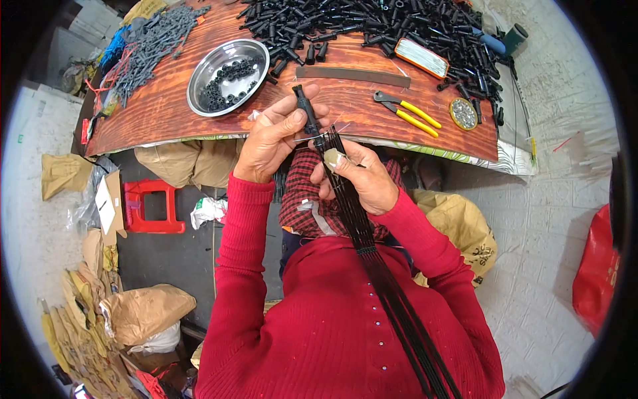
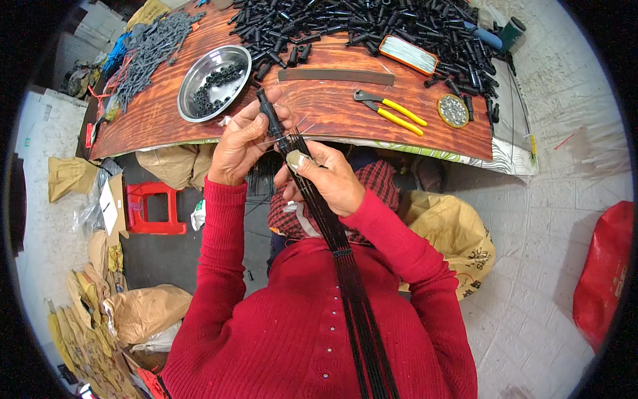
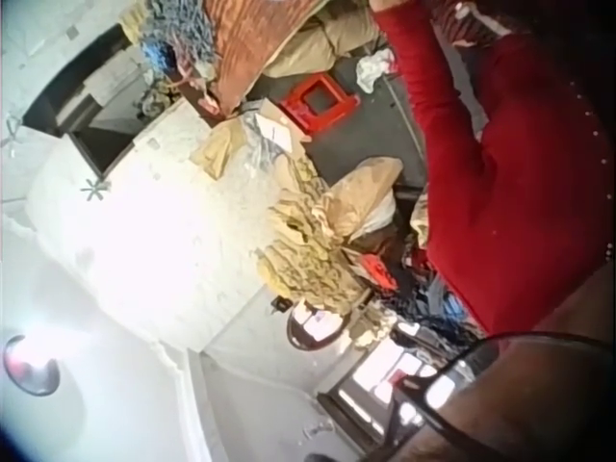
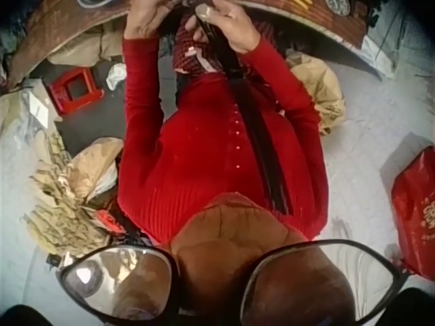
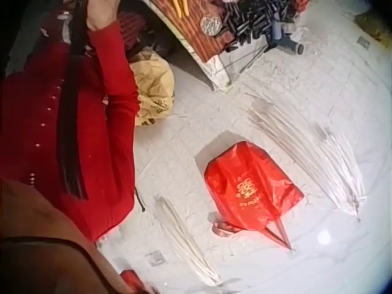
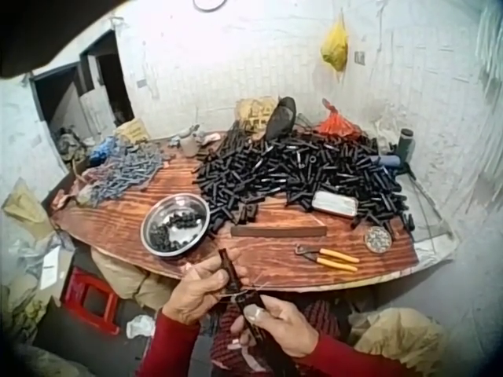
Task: Picking up multiple black wires, aligning them, and using pliers to assemble or trim them.
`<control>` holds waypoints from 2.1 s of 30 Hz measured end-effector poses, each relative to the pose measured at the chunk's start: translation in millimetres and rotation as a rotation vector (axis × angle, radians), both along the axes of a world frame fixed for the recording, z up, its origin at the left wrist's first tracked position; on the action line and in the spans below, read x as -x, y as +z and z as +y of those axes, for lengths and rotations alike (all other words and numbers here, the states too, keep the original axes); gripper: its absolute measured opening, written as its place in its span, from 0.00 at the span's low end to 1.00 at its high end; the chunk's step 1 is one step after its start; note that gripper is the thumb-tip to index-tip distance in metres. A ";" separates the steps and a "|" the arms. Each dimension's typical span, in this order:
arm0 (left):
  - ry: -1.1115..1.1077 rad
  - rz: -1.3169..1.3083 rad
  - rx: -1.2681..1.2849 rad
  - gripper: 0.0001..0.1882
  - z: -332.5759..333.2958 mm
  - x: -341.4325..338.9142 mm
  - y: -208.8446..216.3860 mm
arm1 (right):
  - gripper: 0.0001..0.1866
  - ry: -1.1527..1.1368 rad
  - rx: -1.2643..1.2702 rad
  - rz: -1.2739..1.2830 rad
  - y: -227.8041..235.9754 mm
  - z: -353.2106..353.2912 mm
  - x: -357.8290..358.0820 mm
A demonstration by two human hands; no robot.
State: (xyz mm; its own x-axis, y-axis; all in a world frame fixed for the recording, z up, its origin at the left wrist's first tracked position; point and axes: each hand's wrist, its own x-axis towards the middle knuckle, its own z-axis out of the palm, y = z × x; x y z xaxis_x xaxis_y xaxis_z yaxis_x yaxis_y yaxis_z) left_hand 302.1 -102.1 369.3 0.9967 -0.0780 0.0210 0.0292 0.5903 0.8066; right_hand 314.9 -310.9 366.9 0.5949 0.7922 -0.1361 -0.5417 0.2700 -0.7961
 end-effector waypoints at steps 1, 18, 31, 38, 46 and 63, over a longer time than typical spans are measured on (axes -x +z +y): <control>0.000 -0.006 -0.025 0.30 0.5 0.8 0.7 | 0.20 0.003 -0.004 0.011 0.2 0.1 -0.1; 0.048 -0.021 -0.198 0.32 -2.5 6.7 10.0 | 0.21 0.006 -0.005 0.023 -0.1 -0.5 -1.6; 0.070 -0.034 -0.322 0.32 -4.4 9.8 11.5 | 0.19 0.009 0.009 0.042 0.0 -2.9 -0.7; 0.066 0.039 -0.197 0.30 -6.9 11.5 20.8 | 0.19 -0.004 -0.009 0.041 1.8 -1.5 -3.6; 0.113 -0.014 -0.221 0.37 -13.9 23.1 26.1 | 0.20 0.017 -0.039 0.084 -4.6 0.6 -3.4; -0.019 0.000 -0.071 0.37 -5.0 14.7 -7.2 | 0.20 0.105 -0.135 0.177 -5.0 -5.9 -6.8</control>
